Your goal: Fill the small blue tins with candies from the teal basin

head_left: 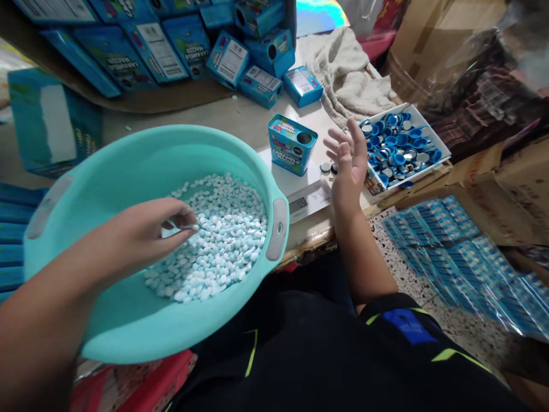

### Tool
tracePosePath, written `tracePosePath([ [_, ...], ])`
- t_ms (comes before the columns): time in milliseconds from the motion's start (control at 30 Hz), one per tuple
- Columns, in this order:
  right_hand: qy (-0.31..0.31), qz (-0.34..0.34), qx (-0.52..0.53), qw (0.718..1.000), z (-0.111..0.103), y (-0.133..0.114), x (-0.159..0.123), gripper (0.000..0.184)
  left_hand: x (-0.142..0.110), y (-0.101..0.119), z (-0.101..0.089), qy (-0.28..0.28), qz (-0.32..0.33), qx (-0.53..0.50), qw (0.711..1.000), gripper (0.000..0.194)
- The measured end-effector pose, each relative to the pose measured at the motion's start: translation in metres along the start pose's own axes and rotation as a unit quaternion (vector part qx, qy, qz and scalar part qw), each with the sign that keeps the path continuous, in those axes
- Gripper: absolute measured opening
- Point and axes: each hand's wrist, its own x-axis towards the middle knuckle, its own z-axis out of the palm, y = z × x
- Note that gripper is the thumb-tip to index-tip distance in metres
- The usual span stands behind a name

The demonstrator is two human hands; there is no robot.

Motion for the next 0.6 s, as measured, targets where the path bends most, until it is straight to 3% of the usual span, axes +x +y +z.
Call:
tracePosePath([
  [300,0.013,0.008,0.035,0.999,0.008,0.016,-0.004,0.072,-0.003,0.025,-0.01,-0.015,-0.065,0.017,0.998,0.042],
  [600,0.005,0.028,0.056,0.998,0.007,0.009,-0.002,0.076,-0.001,0.015,-0.007,-0.009,-0.058,0.016,0.998,0.043],
])
